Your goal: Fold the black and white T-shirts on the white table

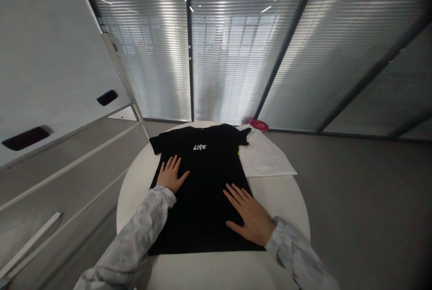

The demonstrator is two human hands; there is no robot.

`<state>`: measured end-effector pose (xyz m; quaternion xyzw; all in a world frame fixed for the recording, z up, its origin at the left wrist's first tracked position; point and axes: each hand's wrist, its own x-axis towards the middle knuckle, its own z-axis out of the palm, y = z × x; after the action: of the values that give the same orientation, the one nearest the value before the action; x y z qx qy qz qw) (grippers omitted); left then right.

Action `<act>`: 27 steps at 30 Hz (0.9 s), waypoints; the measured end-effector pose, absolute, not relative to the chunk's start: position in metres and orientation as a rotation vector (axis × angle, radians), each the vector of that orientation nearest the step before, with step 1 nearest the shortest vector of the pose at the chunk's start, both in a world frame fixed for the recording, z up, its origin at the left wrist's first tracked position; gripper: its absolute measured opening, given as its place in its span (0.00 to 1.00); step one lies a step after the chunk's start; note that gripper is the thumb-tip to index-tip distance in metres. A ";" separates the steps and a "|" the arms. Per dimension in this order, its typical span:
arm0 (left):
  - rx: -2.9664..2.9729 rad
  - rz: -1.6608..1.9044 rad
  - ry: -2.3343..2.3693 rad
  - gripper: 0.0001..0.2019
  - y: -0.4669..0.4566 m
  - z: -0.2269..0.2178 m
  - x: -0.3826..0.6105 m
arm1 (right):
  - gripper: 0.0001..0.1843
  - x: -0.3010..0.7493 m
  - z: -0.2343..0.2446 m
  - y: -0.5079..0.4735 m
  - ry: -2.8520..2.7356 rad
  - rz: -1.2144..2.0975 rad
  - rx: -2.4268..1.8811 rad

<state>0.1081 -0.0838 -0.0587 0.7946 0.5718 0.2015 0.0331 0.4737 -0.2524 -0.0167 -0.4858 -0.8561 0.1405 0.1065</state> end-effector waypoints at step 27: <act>2.414 0.552 1.747 0.42 -0.086 -0.047 0.107 | 0.49 0.471 -0.013 -0.252 -2.526 0.342 -1.480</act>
<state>0.1072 -0.0859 -0.0469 0.7954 0.5754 0.1820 0.0555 0.4707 -0.2524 -0.0133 -0.4997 -0.8529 0.1155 0.0969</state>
